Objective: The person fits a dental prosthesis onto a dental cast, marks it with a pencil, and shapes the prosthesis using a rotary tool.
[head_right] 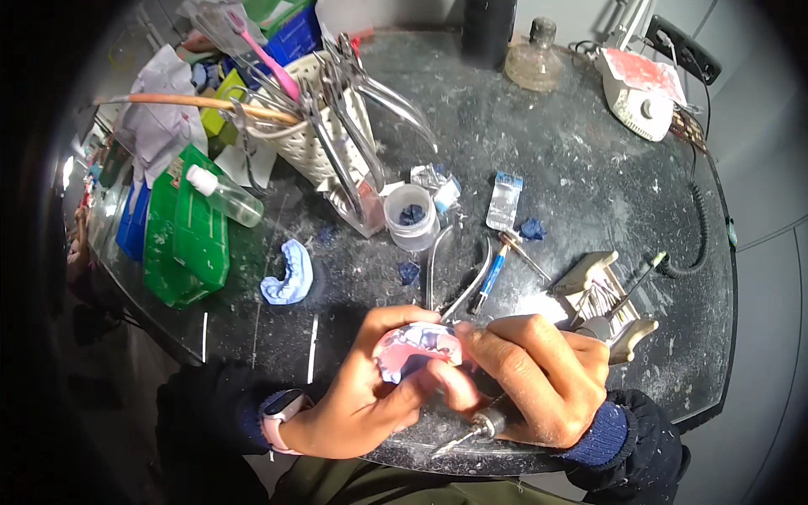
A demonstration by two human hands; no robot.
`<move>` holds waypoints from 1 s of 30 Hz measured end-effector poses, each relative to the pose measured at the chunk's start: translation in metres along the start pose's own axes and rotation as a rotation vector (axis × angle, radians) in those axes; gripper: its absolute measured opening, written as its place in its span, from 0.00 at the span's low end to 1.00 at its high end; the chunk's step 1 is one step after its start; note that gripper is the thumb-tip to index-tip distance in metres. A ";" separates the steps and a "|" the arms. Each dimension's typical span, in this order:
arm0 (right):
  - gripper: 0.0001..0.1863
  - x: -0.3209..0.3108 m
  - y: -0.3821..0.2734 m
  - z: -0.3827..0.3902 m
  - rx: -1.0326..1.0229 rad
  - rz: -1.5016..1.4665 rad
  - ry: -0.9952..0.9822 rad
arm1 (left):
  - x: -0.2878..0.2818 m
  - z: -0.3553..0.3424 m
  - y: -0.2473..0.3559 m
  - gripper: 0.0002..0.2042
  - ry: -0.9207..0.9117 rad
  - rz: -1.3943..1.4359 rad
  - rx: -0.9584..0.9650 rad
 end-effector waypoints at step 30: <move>0.33 -0.029 0.005 -0.009 0.054 -0.167 0.019 | -0.007 -0.005 0.015 0.23 -0.276 0.173 0.336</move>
Point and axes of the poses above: each hand's wrist, its own z-axis away from the middle knuckle, its own x-axis out of the palm, y = z × x, the point moved 4 cm from there along -z, towards the middle knuckle, and after that the axes turned 13 degrees about -x, right-handed, at the moved point
